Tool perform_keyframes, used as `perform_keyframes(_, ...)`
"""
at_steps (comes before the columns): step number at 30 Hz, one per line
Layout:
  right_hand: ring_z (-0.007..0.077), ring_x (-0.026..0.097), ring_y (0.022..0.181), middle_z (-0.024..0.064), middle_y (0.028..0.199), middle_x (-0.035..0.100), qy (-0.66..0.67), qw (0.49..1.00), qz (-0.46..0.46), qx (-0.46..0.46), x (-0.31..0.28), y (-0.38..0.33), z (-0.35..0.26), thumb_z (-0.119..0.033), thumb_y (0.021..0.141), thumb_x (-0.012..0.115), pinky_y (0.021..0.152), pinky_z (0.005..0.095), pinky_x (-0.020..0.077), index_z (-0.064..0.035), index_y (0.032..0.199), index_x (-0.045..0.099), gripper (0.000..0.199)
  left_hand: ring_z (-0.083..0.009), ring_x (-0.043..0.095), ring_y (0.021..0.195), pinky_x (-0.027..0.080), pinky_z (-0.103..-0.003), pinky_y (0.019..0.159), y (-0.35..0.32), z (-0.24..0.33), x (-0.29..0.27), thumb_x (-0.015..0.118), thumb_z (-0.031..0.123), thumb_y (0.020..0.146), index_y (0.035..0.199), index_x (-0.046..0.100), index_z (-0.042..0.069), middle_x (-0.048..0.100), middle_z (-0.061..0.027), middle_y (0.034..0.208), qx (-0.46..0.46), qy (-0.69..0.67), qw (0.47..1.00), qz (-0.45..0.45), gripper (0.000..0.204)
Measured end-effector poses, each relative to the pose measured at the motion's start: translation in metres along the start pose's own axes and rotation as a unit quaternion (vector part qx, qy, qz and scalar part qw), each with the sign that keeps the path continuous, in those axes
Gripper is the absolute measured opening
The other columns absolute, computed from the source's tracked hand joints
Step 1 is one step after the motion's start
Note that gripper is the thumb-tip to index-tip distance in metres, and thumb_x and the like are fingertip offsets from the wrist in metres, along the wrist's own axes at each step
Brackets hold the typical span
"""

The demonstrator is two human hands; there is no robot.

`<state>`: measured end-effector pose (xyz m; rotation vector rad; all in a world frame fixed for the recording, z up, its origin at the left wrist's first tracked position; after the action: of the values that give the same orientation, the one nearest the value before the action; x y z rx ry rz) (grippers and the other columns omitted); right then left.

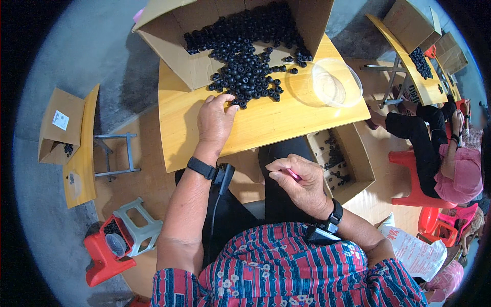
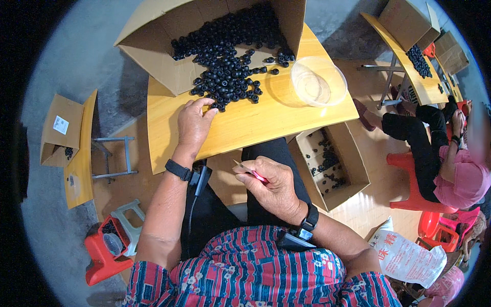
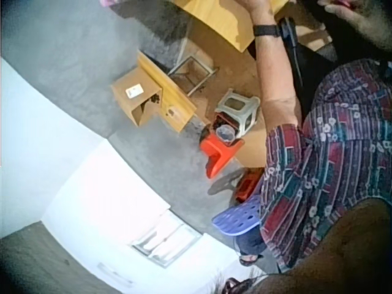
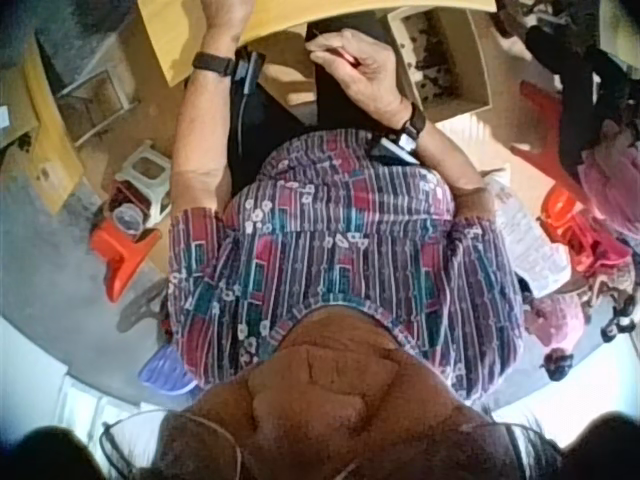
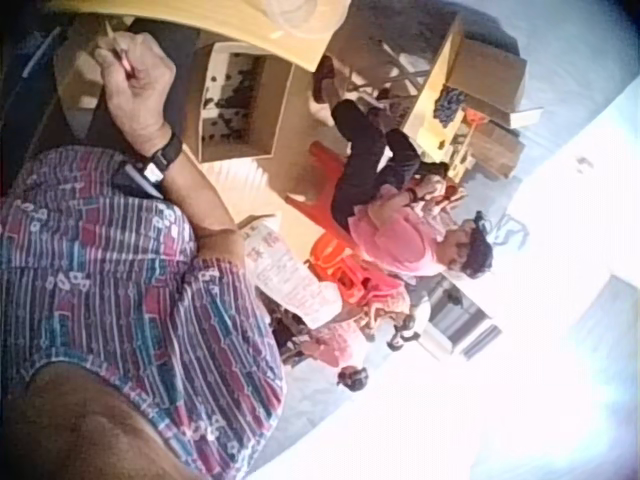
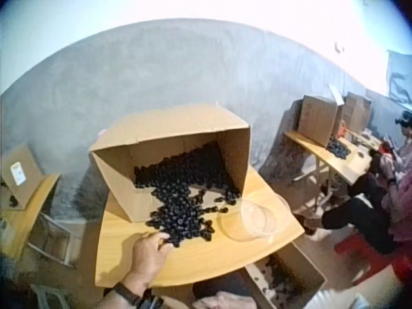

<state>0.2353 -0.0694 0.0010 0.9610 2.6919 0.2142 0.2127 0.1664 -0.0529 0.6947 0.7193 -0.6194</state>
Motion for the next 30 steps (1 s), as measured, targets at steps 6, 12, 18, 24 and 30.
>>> perform_keyframes(6, 0.0121, 0.057, 0.065, 0.0077, 0.075, 0.063, -0.015, 1.0, -0.01, 0.004, 0.0, -0.002, -0.01, -0.001, 0.081, 0.068, 0.06, 0.0256, 0.0456, -0.0006, 0.092, 0.069, 0.011, -0.0151, 0.053, 0.063, 0.045, -0.029, 0.057, -0.026, -0.013, -0.009, 0.069, 0.016, 0.083, 0.096, 0.065, 0.003, 0.058, -0.0067, 0.077, -0.093, -0.16, 0.982, -0.037, 0.019)
perform_keyframes(12, 0.0112, 0.062, 0.087, 0.007, 0.096, 0.068, 0.017, 0.999, -0.003, 0.031, -0.003, -0.004, -0.02, -0.003, 0.08, 0.068, 0.079, 0.0247, 0.0486, -0.0014, 0.104, 0.067, 0.023, -0.0022, 0.035, 0.062, 0.029, -0.015, 0.05, -0.113, 0.047, -0.056, 0.053, 0.028, 0.098, 0.106, 0.057, 0.003, 0.044, 0.0058, 0.077, -0.256, -0.663, 0.668, -0.219, 0.027)
perform_keyframes(18, 0.0055, 0.051, 0.072, 0.0011, 0.083, 0.062, 0.128, 0.987, -0.096, -0.002, 0.033, -0.012, -0.038, -0.008, 0.081, 0.071, 0.066, 0.0214, 0.0436, -0.0048, 0.113, 0.066, 0.032, -0.0005, 0.037, 0.063, 0.032, -0.015, 0.052, -0.161, 0.079, -0.085, 0.056, 0.031, 0.096, 0.113, 0.059, 0.006, 0.057, 0.0035, 0.092, -0.234, -0.716, 0.622, -0.213, 0.031)
perform_keyframes(24, 0.0062, 0.054, 0.073, 0.002, 0.083, 0.063, 0.132, 0.982, -0.125, -0.045, 0.039, -0.024, -0.063, -0.01, 0.08, 0.073, 0.065, 0.0224, 0.0454, -0.0055, 0.109, 0.067, 0.03, -0.0004, 0.036, 0.062, 0.031, -0.014, 0.052, -0.178, 0.088, -0.099, 0.056, 0.032, 0.095, 0.115, 0.059, 0.005, 0.055, 0.0043, 0.088, -0.195, -0.722, 0.64, -0.178, 0.034)
perform_keyframes(30, 0.0132, 0.061, 0.075, 0.0074, 0.083, 0.065, -0.009, 0.982, -0.117, -0.145, 0.035, -0.027, -0.089, -0.012, 0.08, 0.073, 0.068, 0.0256, 0.0485, -0.005, 0.106, 0.066, 0.028, -0.0016, 0.04, 0.062, 0.034, -0.014, 0.051, -0.181, 0.091, -0.11, 0.061, 0.028, 0.093, 0.107, 0.06, 0.008, 0.052, 0.0046, 0.081, -0.189, -0.724, 0.64, -0.174, 0.025)
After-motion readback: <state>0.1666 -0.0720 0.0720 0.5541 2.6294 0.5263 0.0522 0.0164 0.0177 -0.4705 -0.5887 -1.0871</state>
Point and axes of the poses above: each hand's wrist, its own y-axis towards the middle knuckle, its own x-axis out of the palm, z = x × y, the point moved 5 cm from there along y, towards the middle knuckle
